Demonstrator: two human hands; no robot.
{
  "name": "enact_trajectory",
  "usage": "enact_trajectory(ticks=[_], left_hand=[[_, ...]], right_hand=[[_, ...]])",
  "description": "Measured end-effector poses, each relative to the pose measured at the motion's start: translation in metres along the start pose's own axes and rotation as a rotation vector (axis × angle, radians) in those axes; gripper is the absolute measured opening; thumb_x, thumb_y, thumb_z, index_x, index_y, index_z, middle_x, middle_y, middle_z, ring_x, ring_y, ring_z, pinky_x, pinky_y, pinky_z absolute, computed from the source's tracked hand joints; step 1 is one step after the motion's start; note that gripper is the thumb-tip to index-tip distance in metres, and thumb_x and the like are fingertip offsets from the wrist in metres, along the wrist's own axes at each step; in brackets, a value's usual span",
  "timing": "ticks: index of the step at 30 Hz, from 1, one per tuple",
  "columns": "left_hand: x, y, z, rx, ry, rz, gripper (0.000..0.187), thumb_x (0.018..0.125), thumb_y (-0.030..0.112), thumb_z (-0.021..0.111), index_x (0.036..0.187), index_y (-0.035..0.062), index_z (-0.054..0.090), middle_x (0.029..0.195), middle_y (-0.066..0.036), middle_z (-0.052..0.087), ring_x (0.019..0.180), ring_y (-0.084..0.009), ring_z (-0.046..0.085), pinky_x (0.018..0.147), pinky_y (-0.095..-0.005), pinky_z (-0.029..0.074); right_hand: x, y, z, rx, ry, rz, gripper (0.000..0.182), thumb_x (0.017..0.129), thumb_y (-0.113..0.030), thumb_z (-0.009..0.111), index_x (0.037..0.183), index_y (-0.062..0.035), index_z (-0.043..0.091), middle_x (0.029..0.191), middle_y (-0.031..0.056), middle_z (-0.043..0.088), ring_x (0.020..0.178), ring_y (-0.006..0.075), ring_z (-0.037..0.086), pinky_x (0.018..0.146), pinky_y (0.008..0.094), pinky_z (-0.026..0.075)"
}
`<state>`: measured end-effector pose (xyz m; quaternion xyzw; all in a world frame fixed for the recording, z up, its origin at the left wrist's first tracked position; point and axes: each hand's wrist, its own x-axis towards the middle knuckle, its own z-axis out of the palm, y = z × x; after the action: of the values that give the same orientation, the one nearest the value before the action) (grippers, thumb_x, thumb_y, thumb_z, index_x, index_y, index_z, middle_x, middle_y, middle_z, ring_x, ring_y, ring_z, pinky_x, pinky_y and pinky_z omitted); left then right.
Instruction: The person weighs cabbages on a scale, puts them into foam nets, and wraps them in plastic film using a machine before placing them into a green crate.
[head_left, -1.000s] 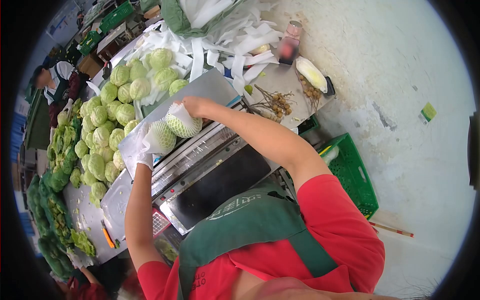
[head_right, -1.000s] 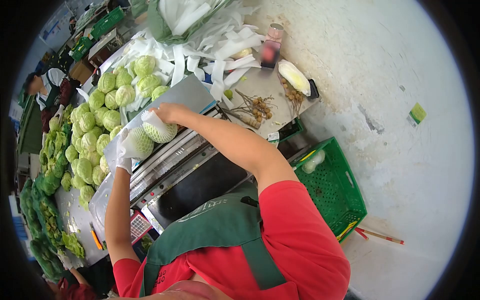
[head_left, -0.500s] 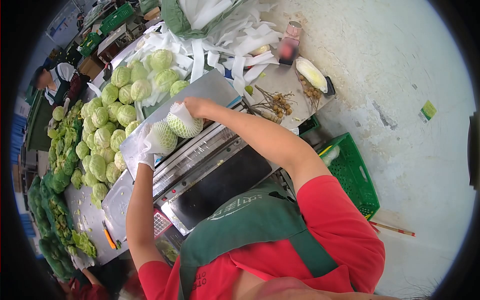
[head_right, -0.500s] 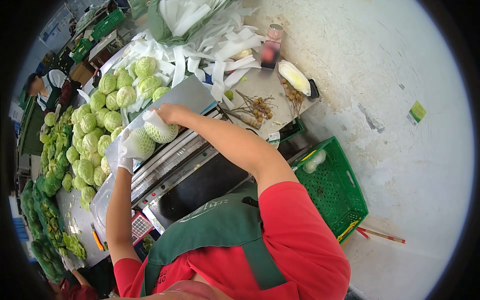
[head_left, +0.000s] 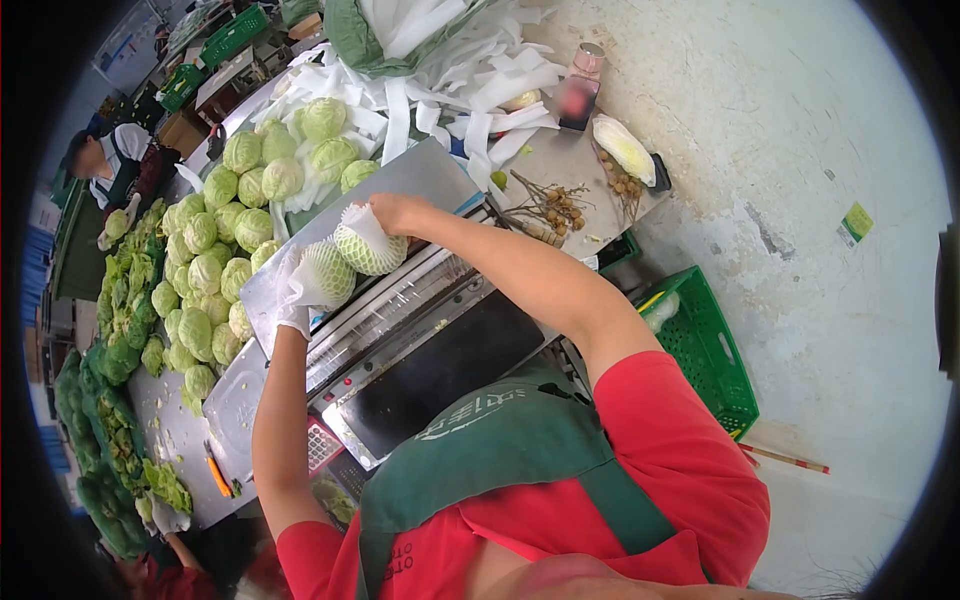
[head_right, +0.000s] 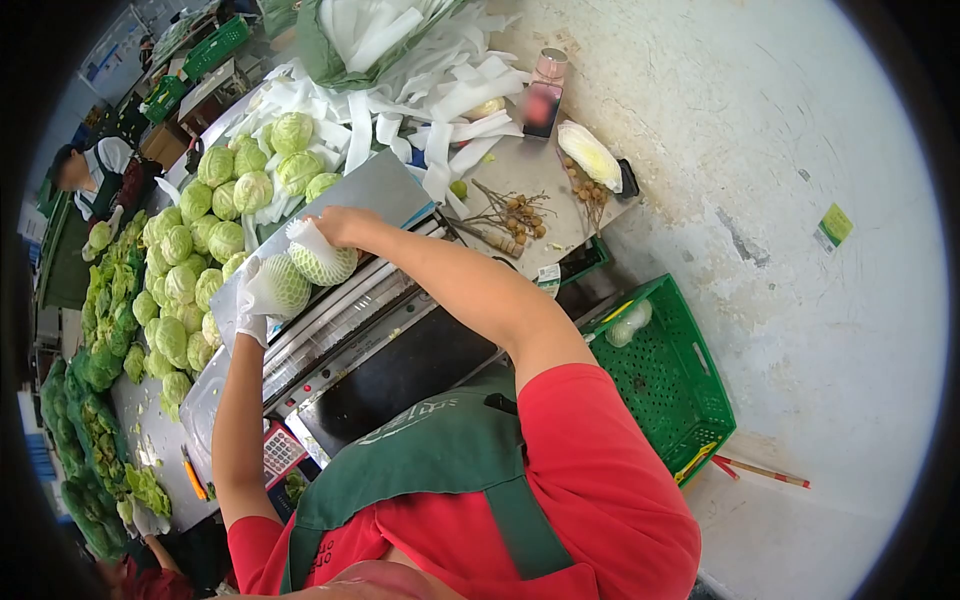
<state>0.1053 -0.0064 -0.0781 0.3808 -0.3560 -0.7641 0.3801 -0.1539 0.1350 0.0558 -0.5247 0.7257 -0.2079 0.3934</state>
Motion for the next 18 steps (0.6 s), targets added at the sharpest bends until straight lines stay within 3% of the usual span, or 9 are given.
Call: enact_trajectory(ticks=[17, 18], left_hand=[[0.0002, -0.0012, -0.0001, 0.012, 0.003, 0.018, 0.035, 0.094, 0.029, 0.054, 0.113, 0.0009, 0.058, 0.105, -0.01, 0.062, 0.096, -0.0221, 0.059, 0.086, -0.0332, 0.046], [-0.0002, -0.0012, 0.0005, 0.013, 0.004, 0.02, 0.035, 0.093, 0.029, 0.054, 0.113, 0.0009, 0.058, 0.105, -0.01, 0.062, 0.096, -0.0221, 0.059, 0.086, -0.0332, 0.046]], right_hand=[[0.0061, 0.001, 0.0013, -0.065, -0.033, 0.022, 0.067, 0.091, -0.059, 0.034, 0.108, -0.0015, 0.064, 0.101, 0.0154, 0.068, 0.075, 0.0289, 0.068, 0.071, 0.0389, 0.054], [0.0068, 0.0008, 0.002, -0.049, -0.011, 0.014, 0.046, 0.091, -0.042, 0.042, 0.107, -0.0029, 0.061, 0.092, 0.0148, 0.067, 0.066, 0.0277, 0.067, 0.058, 0.038, 0.052]])
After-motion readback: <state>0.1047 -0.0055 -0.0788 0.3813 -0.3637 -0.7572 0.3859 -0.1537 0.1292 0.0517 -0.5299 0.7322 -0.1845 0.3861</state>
